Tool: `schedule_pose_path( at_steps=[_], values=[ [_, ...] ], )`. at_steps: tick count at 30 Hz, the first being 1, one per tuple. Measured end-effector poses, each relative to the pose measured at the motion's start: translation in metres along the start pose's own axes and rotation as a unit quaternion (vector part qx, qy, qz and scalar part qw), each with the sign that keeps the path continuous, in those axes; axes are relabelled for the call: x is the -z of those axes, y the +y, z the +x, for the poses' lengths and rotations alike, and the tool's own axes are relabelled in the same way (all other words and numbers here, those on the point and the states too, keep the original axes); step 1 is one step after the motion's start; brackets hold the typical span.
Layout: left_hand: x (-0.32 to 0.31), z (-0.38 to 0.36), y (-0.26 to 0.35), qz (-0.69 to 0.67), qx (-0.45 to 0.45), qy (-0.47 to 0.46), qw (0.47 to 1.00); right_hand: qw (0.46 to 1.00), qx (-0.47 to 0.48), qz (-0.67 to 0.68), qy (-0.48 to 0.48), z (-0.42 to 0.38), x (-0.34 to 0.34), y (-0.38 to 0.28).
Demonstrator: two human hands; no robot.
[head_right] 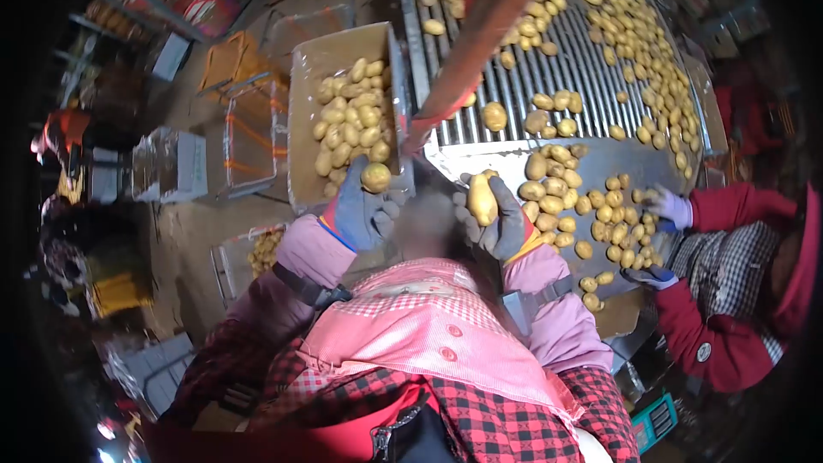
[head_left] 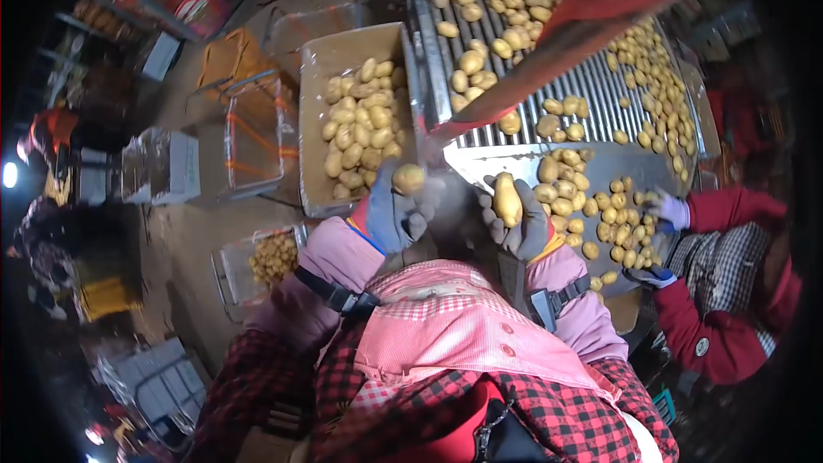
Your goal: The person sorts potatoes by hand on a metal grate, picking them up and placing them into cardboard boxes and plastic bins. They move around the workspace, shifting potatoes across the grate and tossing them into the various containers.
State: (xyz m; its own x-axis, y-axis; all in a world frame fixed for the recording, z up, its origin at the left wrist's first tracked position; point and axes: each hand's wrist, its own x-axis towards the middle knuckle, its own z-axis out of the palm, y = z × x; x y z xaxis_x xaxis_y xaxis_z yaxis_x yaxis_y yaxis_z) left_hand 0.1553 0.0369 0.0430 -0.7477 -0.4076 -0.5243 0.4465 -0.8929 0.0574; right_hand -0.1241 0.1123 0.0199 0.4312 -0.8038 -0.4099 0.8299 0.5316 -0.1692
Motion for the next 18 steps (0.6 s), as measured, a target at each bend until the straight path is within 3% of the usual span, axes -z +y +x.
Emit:
schedule_pose_path(
  at_steps=[4,5,6,7,8,9,10,12,14,18],
  values=[
    [0.026,-0.029,0.008,-0.067,-0.122,0.055,0.989,0.994,0.003,-0.078,0.078,0.022,-0.034,0.021],
    [0.049,-0.032,0.010,-0.083,-0.150,0.010,0.985,0.993,-0.014,-0.107,0.051,0.026,-0.030,0.022],
    [0.060,-0.037,0.010,-0.069,-0.187,0.024,0.980,0.990,-0.031,-0.134,0.021,0.031,-0.025,0.026],
    [0.065,-0.042,0.009,-0.054,-0.222,0.040,0.973,0.984,-0.031,-0.140,0.103,0.031,-0.046,0.034],
    [0.071,-0.048,0.007,-0.040,-0.256,0.054,0.964,0.980,-0.058,-0.188,0.014,0.033,-0.034,0.034],
    [0.076,-0.059,0.009,-0.069,-0.249,0.020,0.966,0.979,-0.077,-0.188,0.003,0.035,-0.023,0.037],
    [0.084,-0.064,0.009,-0.104,-0.243,0.044,0.964,0.978,-0.094,-0.187,-0.008,0.035,-0.020,0.044],
    [0.108,-0.065,0.012,-0.168,-0.225,0.087,0.956,0.968,-0.120,-0.207,0.074,0.029,-0.025,0.050],
    [0.127,-0.070,0.020,-0.151,-0.219,0.021,0.964,0.963,-0.136,-0.202,0.116,0.028,-0.014,0.056],
    [0.094,-0.096,0.147,-0.063,-0.430,0.051,0.899,0.966,-0.118,-0.211,0.087,0.027,-0.011,0.051]
  ],
)
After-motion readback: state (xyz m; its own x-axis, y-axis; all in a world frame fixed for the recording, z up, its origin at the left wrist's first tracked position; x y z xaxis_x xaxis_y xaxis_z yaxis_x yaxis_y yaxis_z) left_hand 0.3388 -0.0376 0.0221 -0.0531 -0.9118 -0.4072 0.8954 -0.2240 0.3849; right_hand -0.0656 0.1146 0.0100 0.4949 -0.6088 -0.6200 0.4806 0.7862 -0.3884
